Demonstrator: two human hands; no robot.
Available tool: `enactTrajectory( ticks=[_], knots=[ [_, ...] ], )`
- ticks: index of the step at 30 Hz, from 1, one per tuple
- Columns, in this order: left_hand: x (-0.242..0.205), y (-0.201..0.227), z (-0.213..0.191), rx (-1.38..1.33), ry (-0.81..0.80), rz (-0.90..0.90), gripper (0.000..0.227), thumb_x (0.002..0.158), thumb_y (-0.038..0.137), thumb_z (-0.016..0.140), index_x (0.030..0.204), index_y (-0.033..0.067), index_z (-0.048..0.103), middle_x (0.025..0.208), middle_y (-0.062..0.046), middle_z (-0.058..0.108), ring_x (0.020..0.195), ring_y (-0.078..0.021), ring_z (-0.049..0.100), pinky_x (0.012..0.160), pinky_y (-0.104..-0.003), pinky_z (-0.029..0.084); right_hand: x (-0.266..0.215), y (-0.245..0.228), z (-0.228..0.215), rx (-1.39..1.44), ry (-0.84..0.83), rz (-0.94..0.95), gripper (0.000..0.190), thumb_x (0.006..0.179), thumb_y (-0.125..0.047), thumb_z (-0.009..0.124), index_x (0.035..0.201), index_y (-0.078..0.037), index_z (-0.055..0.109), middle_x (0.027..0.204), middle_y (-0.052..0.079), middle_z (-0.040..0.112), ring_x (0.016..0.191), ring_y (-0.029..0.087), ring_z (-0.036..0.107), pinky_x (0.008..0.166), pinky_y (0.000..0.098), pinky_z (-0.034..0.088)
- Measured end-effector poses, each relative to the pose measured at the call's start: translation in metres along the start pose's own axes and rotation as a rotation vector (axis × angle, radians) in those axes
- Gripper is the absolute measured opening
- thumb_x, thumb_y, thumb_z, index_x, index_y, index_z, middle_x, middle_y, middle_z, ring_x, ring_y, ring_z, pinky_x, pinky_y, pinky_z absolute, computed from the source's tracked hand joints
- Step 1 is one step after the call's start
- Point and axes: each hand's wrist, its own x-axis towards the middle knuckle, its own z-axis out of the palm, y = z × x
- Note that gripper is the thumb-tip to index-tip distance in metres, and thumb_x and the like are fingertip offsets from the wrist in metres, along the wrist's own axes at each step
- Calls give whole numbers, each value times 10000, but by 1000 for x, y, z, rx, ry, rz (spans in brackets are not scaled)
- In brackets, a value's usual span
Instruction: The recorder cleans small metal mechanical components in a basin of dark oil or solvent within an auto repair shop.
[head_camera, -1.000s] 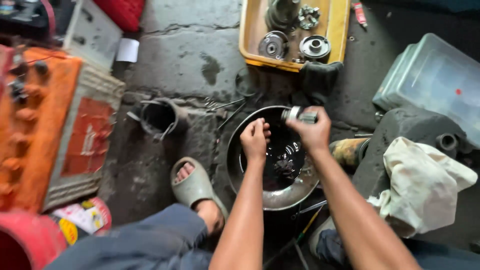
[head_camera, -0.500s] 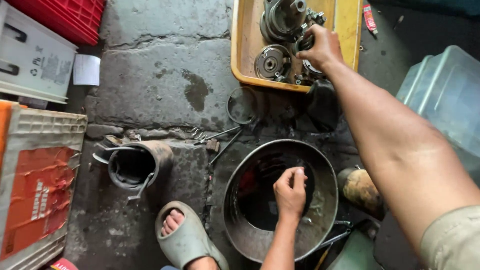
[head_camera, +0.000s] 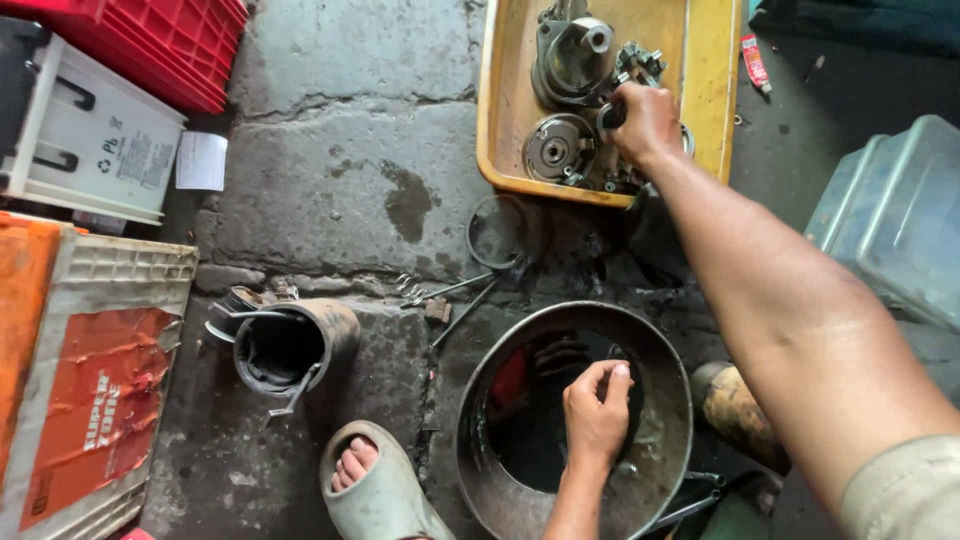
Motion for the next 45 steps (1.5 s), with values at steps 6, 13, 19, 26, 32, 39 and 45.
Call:
enactTrajectory(
  ticks=[6,13,19,26,32,39,45],
  knots=[
    [4,-3,5,-71,2,-65,261,944,244,667,1016,15,769,779,-56,765,665,-106,693,632,-260,551,-6,-4,-22,272,155,200,778,600,-297,1040,1217,-25,650,1147,209,685,1102,385,649,899,457,514],
    [-14,5,27,-170,-39,44,257,974,233,658,1026,3,761,787,-51,755,646,-90,668,607,-229,526,-124,-29,-38,495,513,316,429,867,-175,809,1251,-54,663,1072,125,756,1019,280,737,891,417,574],
    [-1,-8,23,-180,36,150,253,936,240,682,952,26,815,667,-65,739,536,-116,651,502,-267,506,-272,-128,-76,753,773,311,339,900,-114,723,1228,-34,693,1111,114,770,1010,197,751,896,342,575],
    [-3,-80,-1,113,30,138,261,869,296,742,972,71,827,807,-77,834,719,-137,790,679,-292,610,-397,-45,125,900,408,636,226,800,-139,800,1014,-64,798,883,113,822,802,186,793,762,327,619],
    [-44,-111,-26,236,75,181,241,813,308,759,892,88,816,779,-86,830,727,-160,816,738,-325,648,-436,-71,116,960,245,608,187,759,-136,809,934,-68,806,810,100,828,764,171,795,734,322,625],
    [-130,-28,-55,370,86,237,287,857,337,714,976,87,788,941,-135,786,908,-258,773,820,-379,588,-471,-106,61,1064,369,526,170,841,-156,767,903,3,774,772,125,767,649,173,699,590,333,561],
    [-152,12,-53,445,119,300,315,870,334,689,1074,107,766,973,-145,772,935,-295,753,842,-398,581,-475,-140,1,1136,96,630,129,889,-53,701,988,2,762,865,107,762,663,160,698,532,302,558]
  ],
)
